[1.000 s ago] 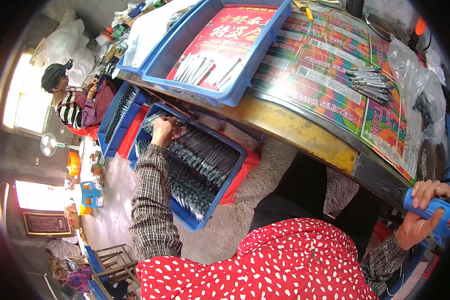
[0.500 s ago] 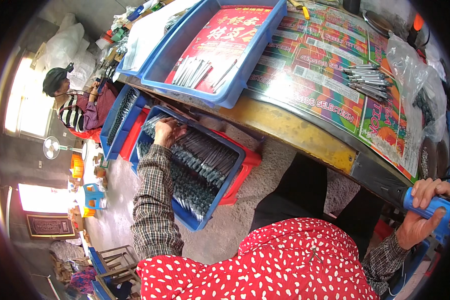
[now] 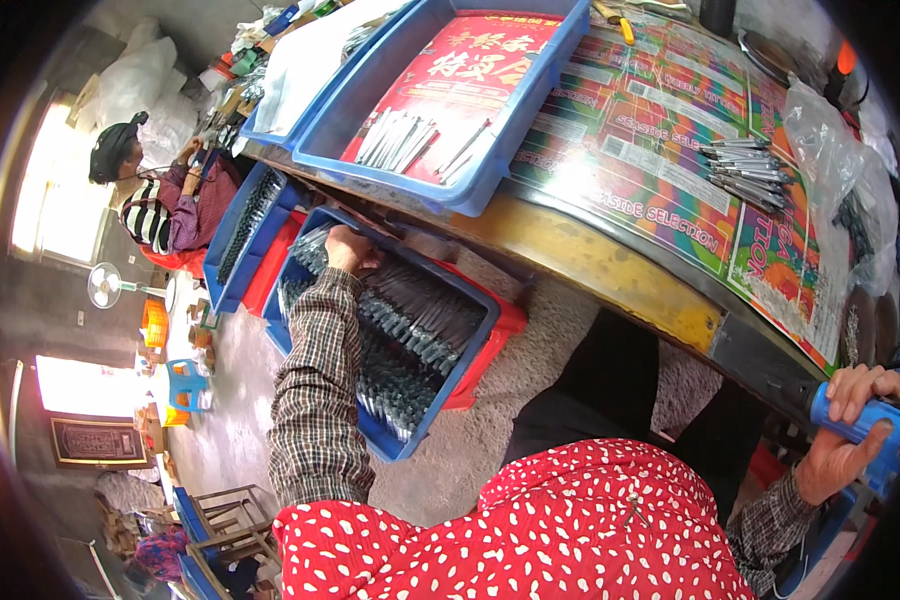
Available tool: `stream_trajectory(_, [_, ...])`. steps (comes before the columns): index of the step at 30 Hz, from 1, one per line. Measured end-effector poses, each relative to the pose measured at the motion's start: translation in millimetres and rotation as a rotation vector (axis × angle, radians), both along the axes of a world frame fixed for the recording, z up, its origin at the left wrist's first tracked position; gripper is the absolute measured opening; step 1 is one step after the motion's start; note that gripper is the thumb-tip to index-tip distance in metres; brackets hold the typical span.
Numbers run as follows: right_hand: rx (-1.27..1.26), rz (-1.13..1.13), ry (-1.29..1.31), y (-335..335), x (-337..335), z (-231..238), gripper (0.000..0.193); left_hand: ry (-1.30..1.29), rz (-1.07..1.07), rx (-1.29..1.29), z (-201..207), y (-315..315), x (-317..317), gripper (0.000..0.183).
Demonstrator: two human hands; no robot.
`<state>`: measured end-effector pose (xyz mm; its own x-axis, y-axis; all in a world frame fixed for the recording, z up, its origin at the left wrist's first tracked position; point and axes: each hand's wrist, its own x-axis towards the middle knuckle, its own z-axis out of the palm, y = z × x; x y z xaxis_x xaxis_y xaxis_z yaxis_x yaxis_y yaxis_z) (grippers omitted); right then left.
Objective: The person attaches or adjusts small metal plates on an electronic component using an electric screwdriver.
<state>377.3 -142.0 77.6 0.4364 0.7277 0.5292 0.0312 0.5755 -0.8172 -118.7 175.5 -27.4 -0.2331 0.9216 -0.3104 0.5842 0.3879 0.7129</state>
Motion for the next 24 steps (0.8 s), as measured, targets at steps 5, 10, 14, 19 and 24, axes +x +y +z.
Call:
stream_trajectory(5, [0.004, 0.007, -0.032, -2.2, 3.9, -1.5, 0.031, -0.146, 0.087, 0.018, -22.2, 6.3, -15.1, 0.012])
stream_trajectory(10, [-0.019, 0.016, 0.021, -2.3, 6.2, -2.4, 0.028, -0.425, 0.237, 0.159, -28.4, 1.7, -11.7, 0.01])
stream_trajectory(14, [-0.044, 0.025, -0.031, -1.6, 5.5, 1.9, 0.028, -0.379, 0.16, 0.221, -50.4, 12.6, -41.7, 0.008])
stream_trajectory(19, [-0.047, 0.045, 0.007, 1.2, 5.0, 0.5, 0.026, -0.45, 0.006, 0.104, -14.8, 1.2, -49.9, 0.01])
stream_trajectory(24, [-0.046, -0.006, 0.011, 3.9, 7.0, 3.6, 0.026, 0.705, -0.044, 0.416, 15.9, 7.6, -75.9, 0.021])
